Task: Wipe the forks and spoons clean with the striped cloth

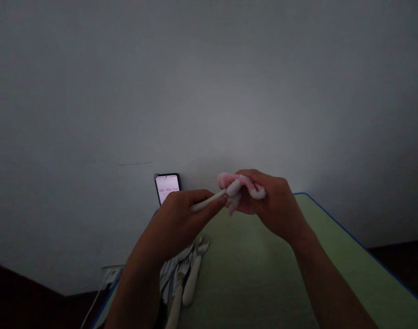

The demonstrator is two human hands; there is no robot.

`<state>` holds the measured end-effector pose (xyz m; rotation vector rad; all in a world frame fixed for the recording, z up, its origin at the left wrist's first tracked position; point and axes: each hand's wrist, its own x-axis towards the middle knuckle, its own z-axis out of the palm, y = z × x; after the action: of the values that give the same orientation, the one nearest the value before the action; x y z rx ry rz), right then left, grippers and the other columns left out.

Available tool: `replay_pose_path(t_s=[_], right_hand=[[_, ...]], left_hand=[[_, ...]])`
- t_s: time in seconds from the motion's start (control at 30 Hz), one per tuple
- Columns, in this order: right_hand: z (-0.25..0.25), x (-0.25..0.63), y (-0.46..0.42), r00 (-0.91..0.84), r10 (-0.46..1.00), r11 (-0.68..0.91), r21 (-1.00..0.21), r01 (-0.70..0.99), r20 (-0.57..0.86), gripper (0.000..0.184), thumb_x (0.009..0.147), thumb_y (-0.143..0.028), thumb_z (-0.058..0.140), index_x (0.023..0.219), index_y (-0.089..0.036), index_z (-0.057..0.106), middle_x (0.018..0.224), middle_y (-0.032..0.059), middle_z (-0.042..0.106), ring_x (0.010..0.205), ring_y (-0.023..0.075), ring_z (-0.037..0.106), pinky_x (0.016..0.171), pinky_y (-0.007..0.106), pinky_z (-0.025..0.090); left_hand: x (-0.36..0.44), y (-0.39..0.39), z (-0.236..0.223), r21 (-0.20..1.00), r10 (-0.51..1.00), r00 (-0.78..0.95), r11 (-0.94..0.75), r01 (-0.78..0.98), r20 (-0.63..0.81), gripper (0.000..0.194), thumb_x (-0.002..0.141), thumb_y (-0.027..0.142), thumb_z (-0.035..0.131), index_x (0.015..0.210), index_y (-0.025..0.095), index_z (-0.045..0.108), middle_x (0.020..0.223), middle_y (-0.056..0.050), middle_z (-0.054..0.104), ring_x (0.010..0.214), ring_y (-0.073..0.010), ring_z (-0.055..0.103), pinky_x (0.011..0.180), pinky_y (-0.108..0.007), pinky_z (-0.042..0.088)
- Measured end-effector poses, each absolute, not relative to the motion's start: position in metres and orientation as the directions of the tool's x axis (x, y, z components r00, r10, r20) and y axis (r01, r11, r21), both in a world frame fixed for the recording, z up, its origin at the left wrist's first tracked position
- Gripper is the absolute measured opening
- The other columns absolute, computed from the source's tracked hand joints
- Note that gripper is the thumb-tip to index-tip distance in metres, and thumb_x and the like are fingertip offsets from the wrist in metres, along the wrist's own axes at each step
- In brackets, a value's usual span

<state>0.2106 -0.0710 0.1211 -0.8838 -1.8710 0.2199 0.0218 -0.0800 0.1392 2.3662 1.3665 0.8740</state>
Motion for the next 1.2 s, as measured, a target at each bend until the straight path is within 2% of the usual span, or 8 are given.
replay_pose_path(t_s=[0.13,0.27,0.4,0.5,0.6,0.7,1.2], right_hand=[[0.115,0.208,-0.068,-0.094,0.699,0.642,-0.564,0.519,0.709,0.022,0.082,-0.021,0.051,0.102,-0.019,0.059,0.101,0.0054,0.065,0.089,0.0176,0.059,0.076,0.028,0.044],[0.114,0.211,-0.063,-0.075,0.66,0.65,-0.518,0.556,0.748,0.024,0.079,-0.019,0.053,0.102,-0.019,0.06,0.097,0.0053,0.066,0.084,0.0171,0.059,0.072,0.027,0.044],[0.115,0.217,-0.061,-0.184,0.641,0.711,-0.487,0.507,0.745,0.028,0.078,-0.011,0.048,0.102,-0.019,0.06,0.097,0.0041,0.067,0.084,0.0151,0.06,0.073,0.024,0.044],[0.116,0.223,-0.059,-0.303,0.628,0.759,-0.477,0.444,0.717,0.033,0.075,-0.007,0.047,0.103,-0.02,0.061,0.099,0.0018,0.068,0.085,0.0136,0.061,0.074,0.022,0.044],[0.116,0.228,-0.057,-0.307,0.651,0.743,-0.5,0.445,0.694,0.033,0.074,-0.007,0.049,0.1,-0.021,0.063,0.095,0.0001,0.069,0.081,0.0125,0.062,0.071,0.021,0.044],[0.116,0.231,-0.057,-0.285,0.673,0.721,-0.521,0.457,0.682,0.029,0.074,-0.007,0.05,0.097,-0.02,0.064,0.09,-0.0004,0.069,0.076,0.0116,0.061,0.068,0.02,0.044],[0.123,0.23,-0.063,-0.265,0.719,0.67,-0.541,0.509,0.642,0.019,0.077,-0.013,0.051,0.09,-0.019,0.064,0.083,0.0002,0.069,0.07,0.0111,0.06,0.062,0.02,0.041]], left_hand=[[0.032,-0.083,0.138,0.388,0.832,0.335,-0.514,0.765,0.441,0.033,0.083,0.044,0.046,0.08,0.02,0.069,0.058,0.001,0.061,0.049,-0.0106,0.05,0.05,-0.021,0.033],[0.038,-0.086,0.139,0.29,0.819,0.329,-0.496,0.819,0.47,0.032,0.081,0.042,0.047,0.082,0.021,0.07,0.062,-0.003,0.065,0.052,-0.014,0.053,0.051,-0.024,0.033],[0.031,-0.088,0.143,0.349,0.812,0.338,-0.527,0.775,0.476,0.03,0.082,0.04,0.048,0.079,0.021,0.07,0.059,0.001,0.063,0.047,-0.0099,0.05,0.048,-0.021,0.032],[0.023,-0.088,0.144,0.432,0.834,0.345,-0.526,0.733,0.43,0.035,0.082,0.043,0.049,0.069,0.017,0.068,0.048,0.005,0.051,0.043,-0.0071,0.042,0.044,-0.018,0.029],[0.019,-0.085,0.141,0.494,0.858,0.356,-0.506,0.707,0.37,0.042,0.082,0.048,0.046,0.064,0.015,0.065,0.047,0.005,0.043,0.044,-0.0067,0.037,0.041,-0.018,0.026],[0.021,-0.081,0.136,0.526,0.869,0.369,-0.493,0.693,0.329,0.043,0.083,0.051,0.045,0.069,0.016,0.066,0.051,0.005,0.043,0.046,-0.0074,0.038,0.042,-0.018,0.026],[0.031,-0.077,0.131,0.451,0.835,0.438,-0.549,0.704,0.332,0.046,0.087,0.047,0.037,0.062,0.014,0.058,0.052,0.004,0.047,0.049,-0.0085,0.041,0.047,-0.02,0.029]])
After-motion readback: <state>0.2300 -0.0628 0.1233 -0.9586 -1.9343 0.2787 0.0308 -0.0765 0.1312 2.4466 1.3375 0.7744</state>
